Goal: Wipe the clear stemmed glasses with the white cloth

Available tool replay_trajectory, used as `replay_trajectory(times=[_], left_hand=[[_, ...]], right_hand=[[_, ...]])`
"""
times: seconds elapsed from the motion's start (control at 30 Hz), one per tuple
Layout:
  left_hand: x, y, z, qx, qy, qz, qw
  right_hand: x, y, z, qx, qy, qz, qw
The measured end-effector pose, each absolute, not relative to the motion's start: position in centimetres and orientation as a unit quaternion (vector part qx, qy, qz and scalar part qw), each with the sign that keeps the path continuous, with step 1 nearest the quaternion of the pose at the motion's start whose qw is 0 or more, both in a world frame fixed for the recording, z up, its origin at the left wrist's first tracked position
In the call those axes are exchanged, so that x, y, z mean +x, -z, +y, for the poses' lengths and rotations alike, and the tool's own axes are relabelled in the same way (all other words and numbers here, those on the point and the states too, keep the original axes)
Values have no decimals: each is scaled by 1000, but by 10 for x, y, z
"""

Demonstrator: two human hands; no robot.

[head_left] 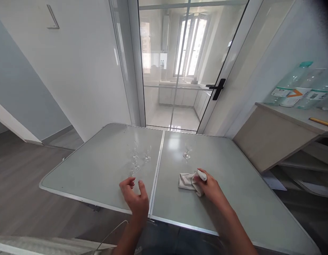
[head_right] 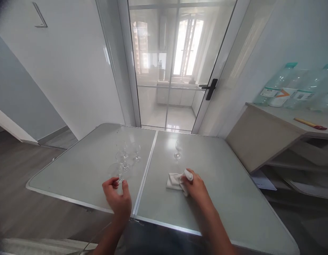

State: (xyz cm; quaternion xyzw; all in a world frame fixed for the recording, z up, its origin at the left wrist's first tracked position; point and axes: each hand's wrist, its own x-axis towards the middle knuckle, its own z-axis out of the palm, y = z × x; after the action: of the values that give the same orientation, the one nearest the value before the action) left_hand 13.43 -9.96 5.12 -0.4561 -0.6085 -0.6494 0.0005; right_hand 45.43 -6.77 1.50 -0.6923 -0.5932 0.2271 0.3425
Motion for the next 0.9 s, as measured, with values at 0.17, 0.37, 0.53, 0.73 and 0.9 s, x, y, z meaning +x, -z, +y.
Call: replay_trajectory(times=[0.17, 0.37, 0.53, 0.73, 0.9], left_hand=[[117, -33, -94, -374, 630, -680, -8], [110, -19, -78, -391, 616, -683, -15], [106, -13, -70, -381, 595, -702, -89], [105, -11, -79, -381, 655, -634, -153], [132, -15, -84, -467, 640, -583, -181]], right_hand=[[441, -20, -77, -698, -253, -535, 403], [417, -32, -96, -611, -355, -457, 540], [400, -33, -112, -555, -414, -486, 533], [403, -26, -111, -604, -396, -467, 510], [416, -25, -104, -606, -422, -416, 531]])
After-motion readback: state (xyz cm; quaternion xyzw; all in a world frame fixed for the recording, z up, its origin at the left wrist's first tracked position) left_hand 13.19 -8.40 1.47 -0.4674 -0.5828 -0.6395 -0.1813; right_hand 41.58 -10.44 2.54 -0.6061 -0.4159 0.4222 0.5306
